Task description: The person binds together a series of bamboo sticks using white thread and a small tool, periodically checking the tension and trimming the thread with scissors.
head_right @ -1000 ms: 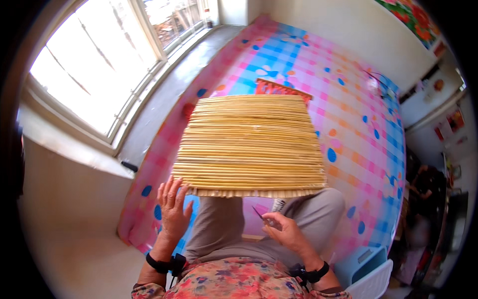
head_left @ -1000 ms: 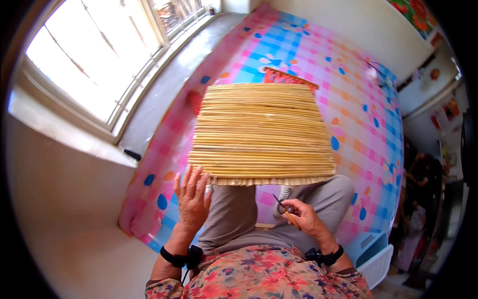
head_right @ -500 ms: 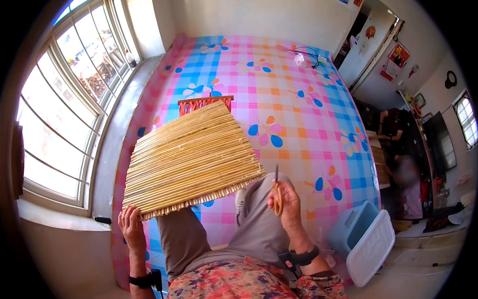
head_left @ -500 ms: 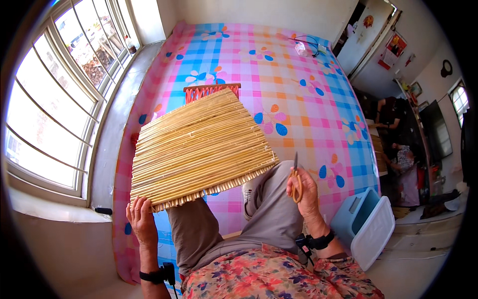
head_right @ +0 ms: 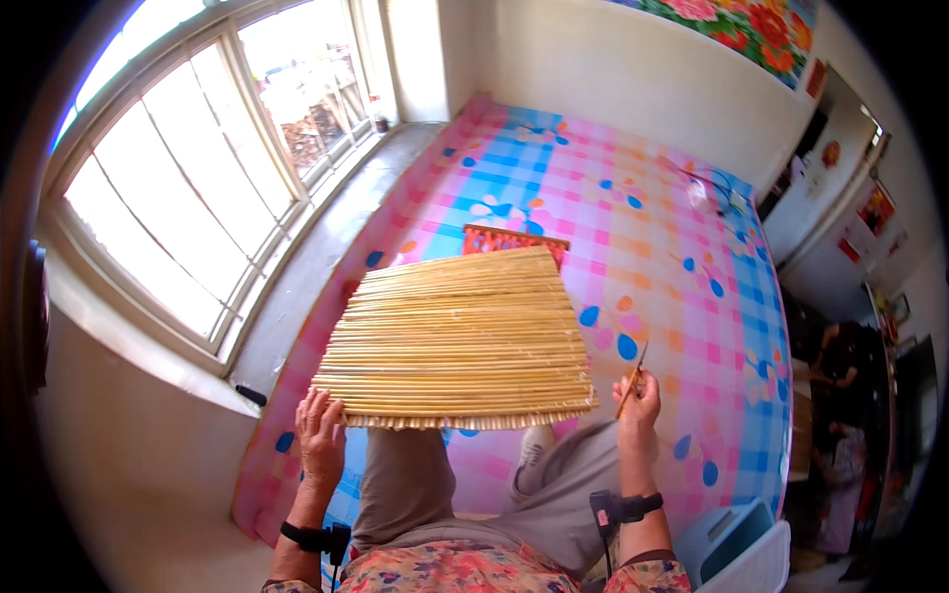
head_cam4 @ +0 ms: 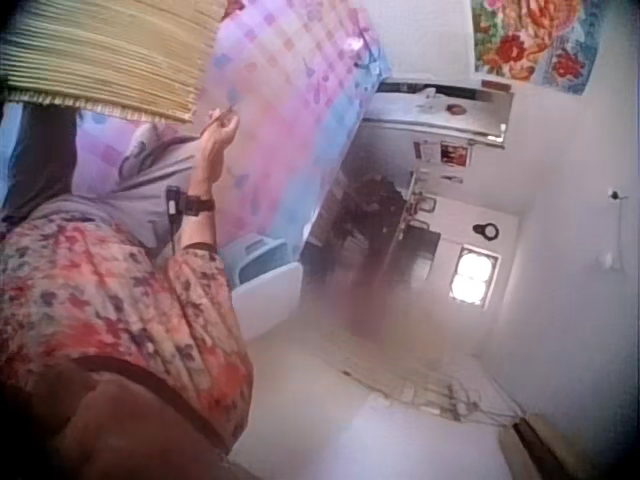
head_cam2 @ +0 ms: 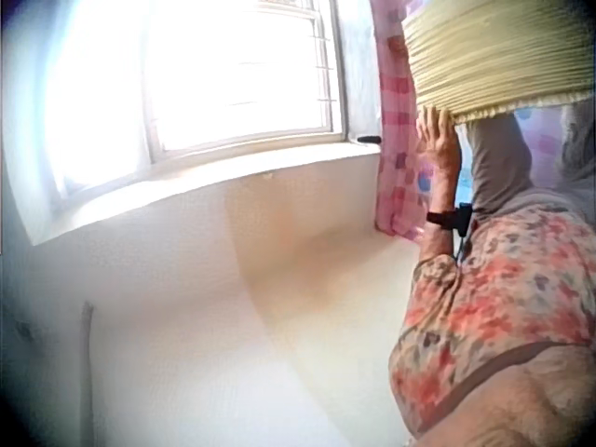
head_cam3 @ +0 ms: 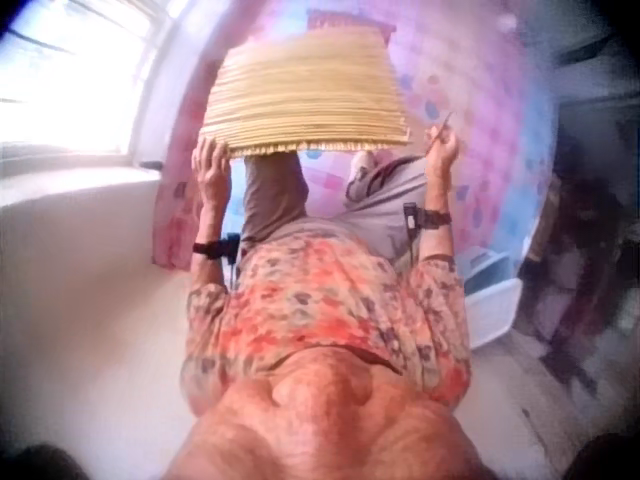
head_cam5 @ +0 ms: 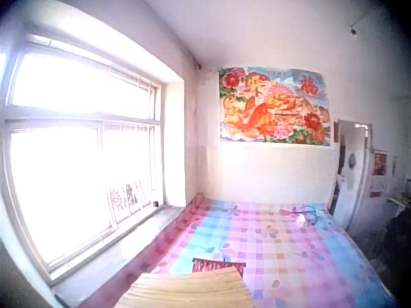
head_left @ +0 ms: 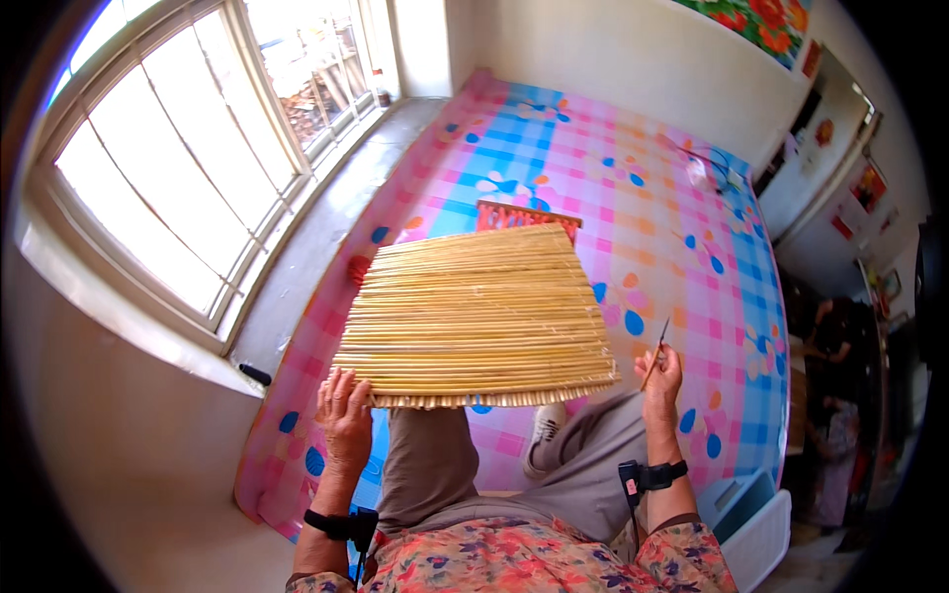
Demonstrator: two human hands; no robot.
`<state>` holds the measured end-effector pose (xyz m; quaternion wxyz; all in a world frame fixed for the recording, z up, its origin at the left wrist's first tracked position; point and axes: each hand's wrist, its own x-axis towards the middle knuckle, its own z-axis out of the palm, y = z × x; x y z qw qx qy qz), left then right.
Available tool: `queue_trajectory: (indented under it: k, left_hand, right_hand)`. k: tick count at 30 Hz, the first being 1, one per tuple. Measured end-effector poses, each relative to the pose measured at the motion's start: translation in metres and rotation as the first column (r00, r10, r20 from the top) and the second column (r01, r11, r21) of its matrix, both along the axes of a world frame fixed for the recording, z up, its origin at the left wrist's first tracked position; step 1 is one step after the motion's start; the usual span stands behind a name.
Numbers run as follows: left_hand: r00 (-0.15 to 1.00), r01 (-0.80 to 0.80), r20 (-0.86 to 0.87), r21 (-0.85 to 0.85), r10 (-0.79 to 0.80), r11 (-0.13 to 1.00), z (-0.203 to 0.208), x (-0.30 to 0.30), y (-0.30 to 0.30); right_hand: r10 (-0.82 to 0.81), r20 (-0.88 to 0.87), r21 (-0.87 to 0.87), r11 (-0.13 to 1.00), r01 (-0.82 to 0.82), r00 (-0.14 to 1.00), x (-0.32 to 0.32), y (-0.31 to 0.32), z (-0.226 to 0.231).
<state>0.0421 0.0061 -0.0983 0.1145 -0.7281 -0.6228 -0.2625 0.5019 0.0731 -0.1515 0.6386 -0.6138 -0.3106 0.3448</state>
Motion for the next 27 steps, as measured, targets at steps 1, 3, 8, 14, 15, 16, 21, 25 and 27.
queue_trajectory:
  k: [1,3,8,14,15,16,21,25,27]
  left_hand:
    - [1.0,-0.005,-0.002,0.003,0.005,1.0,-0.001,-0.001,-0.003]
    - [1.0,0.001,0.026,-0.029,-0.001,1.0,-0.002,0.004,-0.008]
    - [0.997,-0.022,0.07,-0.048,0.026,0.999,-0.002,-0.001,-0.023]
    - [0.995,0.016,0.101,-0.029,-0.013,0.999,-0.007,0.006,-0.016]
    - [0.994,0.0,0.11,-0.045,0.005,0.999,-0.006,0.002,-0.02]
    - [0.993,-0.014,0.119,-0.061,0.021,0.998,-0.004,-0.002,-0.024]
    - [0.99,0.016,0.139,-0.066,-0.007,0.998,-0.005,0.004,-0.018]
    - [0.992,0.009,0.126,-0.074,0.001,0.997,-0.004,0.003,-0.019]
    - [0.992,-0.009,0.123,-0.074,0.018,0.997,-0.007,-0.001,-0.021]
  right_hand:
    - [0.011,0.025,-0.08,0.997,-0.009,1.0,0.003,0.007,-0.006]
    - [0.032,0.06,-0.161,0.987,-0.022,0.998,0.007,0.017,-0.015]
    - [0.164,0.17,-0.384,0.919,-0.088,0.972,-0.002,0.03,-0.026]
    - [0.255,0.354,-0.318,0.937,-0.141,0.9,0.039,0.041,-0.097]
    - [0.244,0.212,-0.314,0.934,-0.171,0.946,0.014,0.038,-0.068]
    - [0.251,0.202,-0.313,0.933,-0.181,0.947,0.002,0.04,-0.07]
    - [0.248,0.31,-0.282,0.946,-0.16,0.918,0.024,0.041,-0.089]
    - [0.229,0.41,-0.249,0.959,-0.133,0.883,0.022,0.041,-0.098]
    - [0.231,0.376,-0.256,0.957,-0.139,0.897,0.011,0.042,-0.095]
